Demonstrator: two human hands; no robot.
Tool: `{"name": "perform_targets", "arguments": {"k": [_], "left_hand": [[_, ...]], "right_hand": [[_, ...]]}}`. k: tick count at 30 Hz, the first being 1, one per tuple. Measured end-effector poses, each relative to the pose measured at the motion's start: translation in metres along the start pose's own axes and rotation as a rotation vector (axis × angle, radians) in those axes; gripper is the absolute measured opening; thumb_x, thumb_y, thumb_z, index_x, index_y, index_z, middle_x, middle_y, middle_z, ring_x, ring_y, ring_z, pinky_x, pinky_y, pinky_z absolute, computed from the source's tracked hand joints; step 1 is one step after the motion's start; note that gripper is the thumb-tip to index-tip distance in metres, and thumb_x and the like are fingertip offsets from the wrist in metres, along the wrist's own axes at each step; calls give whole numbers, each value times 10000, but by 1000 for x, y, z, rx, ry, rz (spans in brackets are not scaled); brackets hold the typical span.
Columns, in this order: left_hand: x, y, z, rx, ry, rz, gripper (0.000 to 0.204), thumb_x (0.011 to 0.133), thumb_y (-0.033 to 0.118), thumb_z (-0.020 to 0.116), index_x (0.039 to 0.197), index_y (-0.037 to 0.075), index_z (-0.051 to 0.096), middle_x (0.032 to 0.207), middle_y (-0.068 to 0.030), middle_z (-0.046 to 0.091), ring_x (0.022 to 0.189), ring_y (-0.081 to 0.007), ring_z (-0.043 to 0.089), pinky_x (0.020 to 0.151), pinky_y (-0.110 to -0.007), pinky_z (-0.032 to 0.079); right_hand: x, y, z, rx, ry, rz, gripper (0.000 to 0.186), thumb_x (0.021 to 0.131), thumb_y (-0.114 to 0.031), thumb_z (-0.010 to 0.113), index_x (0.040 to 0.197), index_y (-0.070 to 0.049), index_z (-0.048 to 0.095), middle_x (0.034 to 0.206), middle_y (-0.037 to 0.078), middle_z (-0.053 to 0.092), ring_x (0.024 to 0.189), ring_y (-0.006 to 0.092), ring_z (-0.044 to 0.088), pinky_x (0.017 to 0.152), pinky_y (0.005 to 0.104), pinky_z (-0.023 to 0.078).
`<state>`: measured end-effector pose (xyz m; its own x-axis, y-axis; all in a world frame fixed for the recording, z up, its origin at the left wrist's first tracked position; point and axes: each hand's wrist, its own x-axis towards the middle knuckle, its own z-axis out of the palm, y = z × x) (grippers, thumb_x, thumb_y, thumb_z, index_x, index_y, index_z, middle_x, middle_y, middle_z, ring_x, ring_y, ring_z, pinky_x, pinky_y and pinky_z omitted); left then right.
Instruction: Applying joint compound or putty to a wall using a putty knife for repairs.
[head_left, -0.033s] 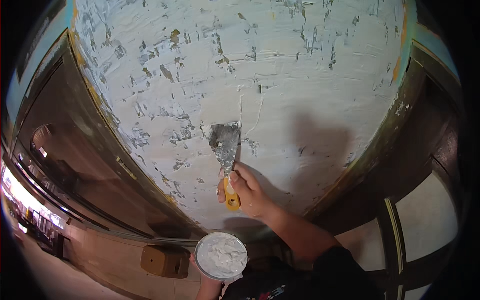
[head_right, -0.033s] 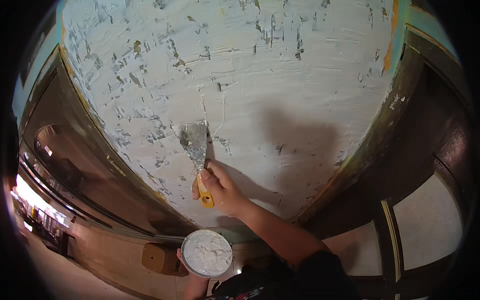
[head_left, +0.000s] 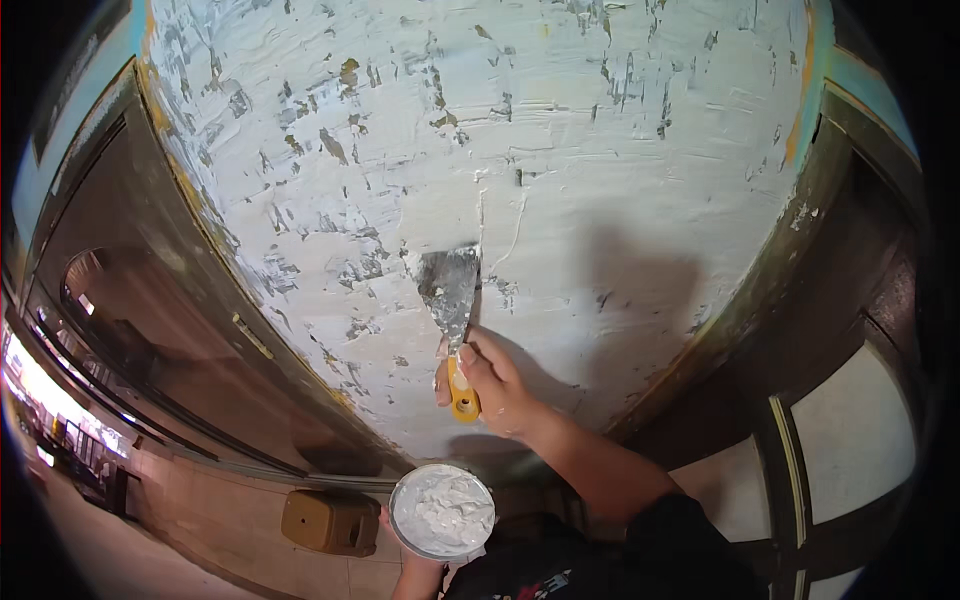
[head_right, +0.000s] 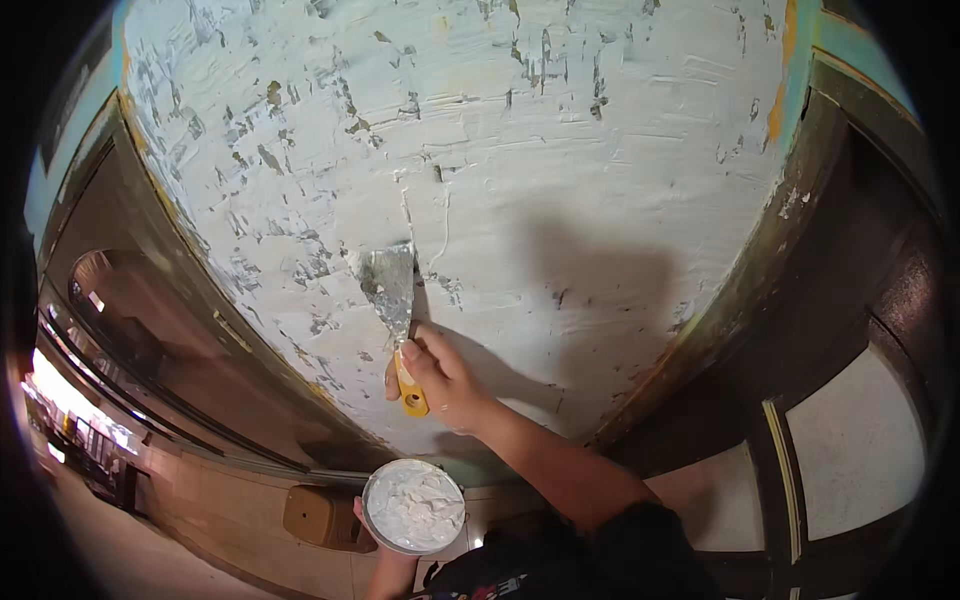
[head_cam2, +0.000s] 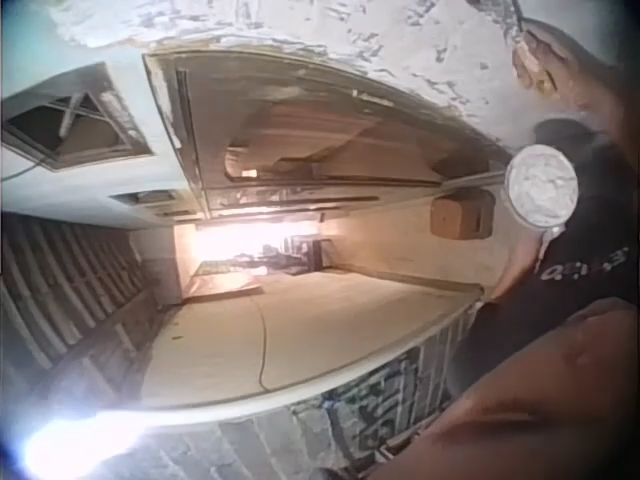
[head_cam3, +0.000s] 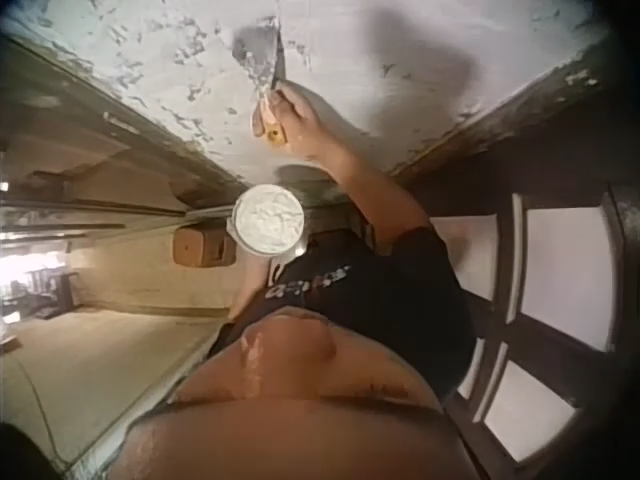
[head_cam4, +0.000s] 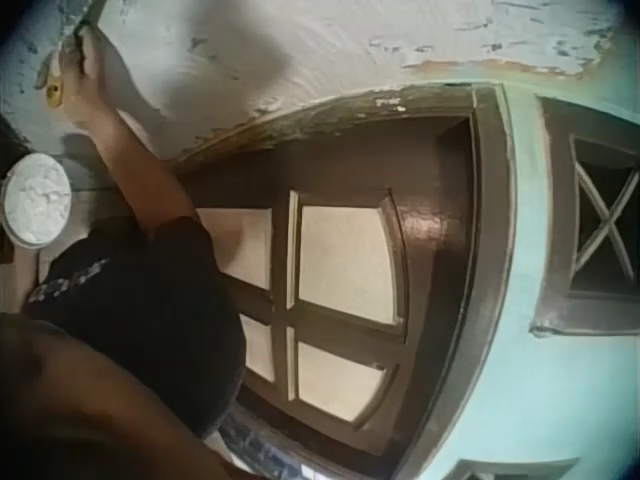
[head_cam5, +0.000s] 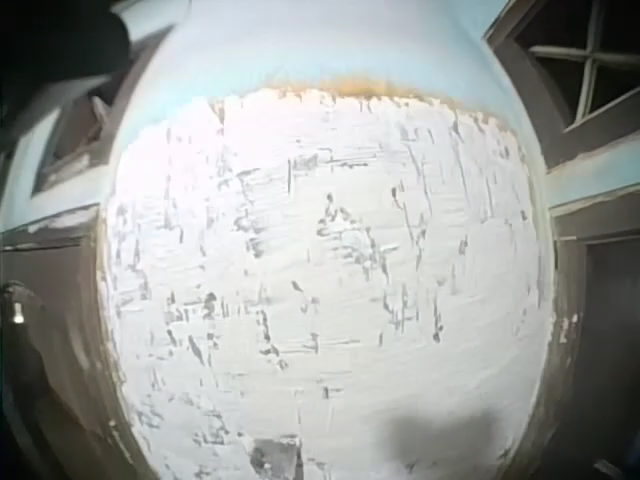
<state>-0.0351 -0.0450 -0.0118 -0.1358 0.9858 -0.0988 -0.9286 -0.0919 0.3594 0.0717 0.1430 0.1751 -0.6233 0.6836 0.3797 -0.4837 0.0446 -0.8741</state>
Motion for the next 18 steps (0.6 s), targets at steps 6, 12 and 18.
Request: {"name": "perform_targets", "arguments": {"k": [6, 12, 18], "left_hand": [[-1, -3, 2, -65, 39, -40, 978, 719, 798, 439, 1409, 108, 383, 1425, -172, 404, 1237, -421, 447, 1007, -602, 372], [-5, -2, 0, -14, 43, -69, 1005, 692, 810, 461, 1412, 113, 379, 1423, -176, 405, 1242, -432, 439, 998, -629, 364], [-3, -7, 28, -10, -68, -113, 1011, 697, 805, 462, 1424, 111, 354, 1448, -182, 367, 1267, -425, 414, 1010, -627, 352]], "right_hand": [[-16, 30, -19, -164, -112, -42, 238, 1027, -225, 372, 1153, -41, 453, 853, 81, 570, 802, 148, 566, 773, 305, 454], [-29, -8, -14, -295, -119, 14, 271, 1006, -273, 451, 1143, -39, 479, 852, 60, 577, 785, 118, 551, 739, 288, 445], [6, -50, -18, -284, 26, -94, 272, 1022, -246, 389, 1113, -27, 521, 775, 67, 578, 717, 124, 545, 694, 281, 448]]}}
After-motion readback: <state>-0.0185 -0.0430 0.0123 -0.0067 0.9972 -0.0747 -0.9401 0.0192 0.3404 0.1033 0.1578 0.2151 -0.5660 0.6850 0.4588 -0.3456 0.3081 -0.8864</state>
